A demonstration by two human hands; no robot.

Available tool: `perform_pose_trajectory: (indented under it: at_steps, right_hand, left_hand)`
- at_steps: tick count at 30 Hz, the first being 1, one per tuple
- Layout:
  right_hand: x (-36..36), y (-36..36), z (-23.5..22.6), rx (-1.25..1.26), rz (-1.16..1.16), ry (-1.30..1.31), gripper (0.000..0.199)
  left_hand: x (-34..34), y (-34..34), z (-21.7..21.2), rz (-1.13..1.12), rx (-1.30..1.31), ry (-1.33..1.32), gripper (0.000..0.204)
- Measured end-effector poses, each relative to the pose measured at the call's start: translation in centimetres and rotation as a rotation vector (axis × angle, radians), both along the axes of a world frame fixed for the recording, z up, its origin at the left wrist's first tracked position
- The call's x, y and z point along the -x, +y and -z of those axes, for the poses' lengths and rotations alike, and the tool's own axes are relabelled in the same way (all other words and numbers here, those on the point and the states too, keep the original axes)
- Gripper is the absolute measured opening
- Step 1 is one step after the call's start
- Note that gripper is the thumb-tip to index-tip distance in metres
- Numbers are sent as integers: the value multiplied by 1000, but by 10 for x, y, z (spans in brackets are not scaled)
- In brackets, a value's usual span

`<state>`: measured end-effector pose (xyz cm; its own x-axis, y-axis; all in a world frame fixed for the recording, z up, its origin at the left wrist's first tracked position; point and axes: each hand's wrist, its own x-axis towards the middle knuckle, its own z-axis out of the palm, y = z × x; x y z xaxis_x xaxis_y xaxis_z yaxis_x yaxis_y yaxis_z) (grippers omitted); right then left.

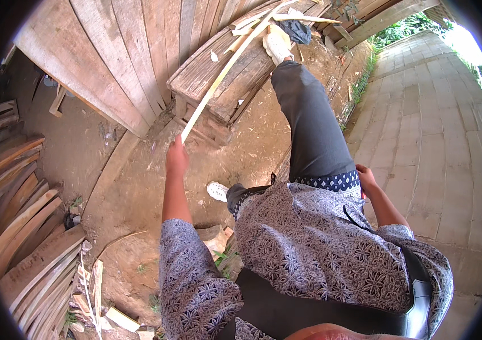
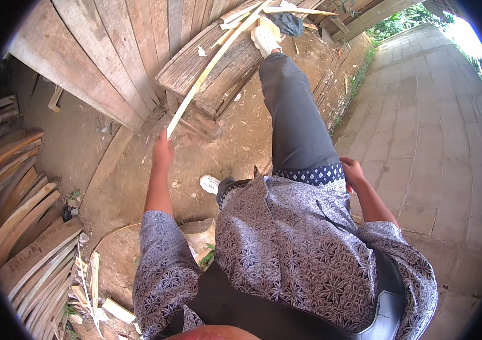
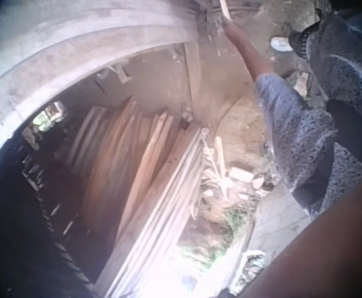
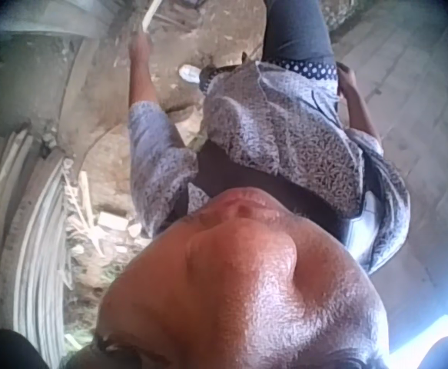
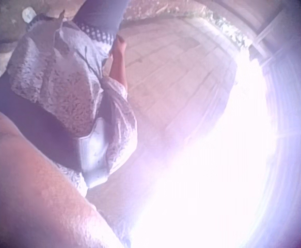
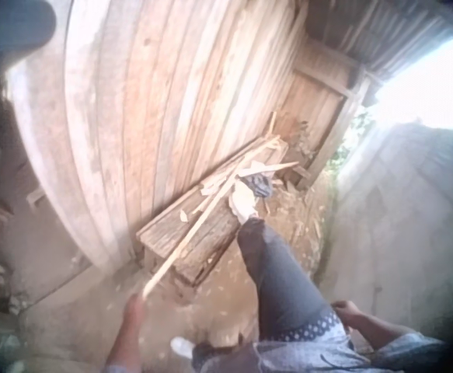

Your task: The person selects a thin wooden strip from a stack and uses a red-handled knife to shave and smooth its surface. They hold the strip with their left hand and foot, repeatedly scraping the blade along the wood to remove thin layers.

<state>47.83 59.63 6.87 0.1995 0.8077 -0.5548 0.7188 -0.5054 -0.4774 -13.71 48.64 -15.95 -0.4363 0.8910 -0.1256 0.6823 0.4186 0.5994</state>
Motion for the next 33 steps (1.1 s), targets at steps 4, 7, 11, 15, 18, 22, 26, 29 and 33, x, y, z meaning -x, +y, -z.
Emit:
perform_pose_trajectory:
  at_steps: [4, 7, 11, 15, 18, 22, 26, 29, 33]
  right_hand:
    - [7, 9, -1, 14, -23, -26, 33]
    - [-6, 10, 9, -70, -39, -11, 33]
    - [23, 11, -13, 4, -46, -48, 33]
    - [19, 7, -19, -37, -32, -3, 31]
    - [18, 0, -36, -52, 7, 102, 30]
    - [-30, -24, -19, -199, 170, 307, 28]
    - [-55, -7, -12, -251, 212, 288, 29]
    - [-55, 5, -22, -254, 181, 189, 29]
    - [-34, 19, -35, -364, 174, 265, 27]
  left_hand:
    - [19, 4, -5, 31, 38, 36, 37]
    - [22, 17, -10, 46, 114, 85, 39]
    - [53, 18, -9, -4, 95, 88, 41]
    - [62, 33, 0, -11, 195, 59, 44]
    - [62, 39, 9, -46, 199, 64, 44]
    - [48, 45, -1, -82, 221, 72, 41]
    - [56, 51, 8, -56, 282, 177, 41]
    - [55, 54, 5, -44, 288, 165, 40]
    - [63, 51, 4, -53, 255, 160, 40]
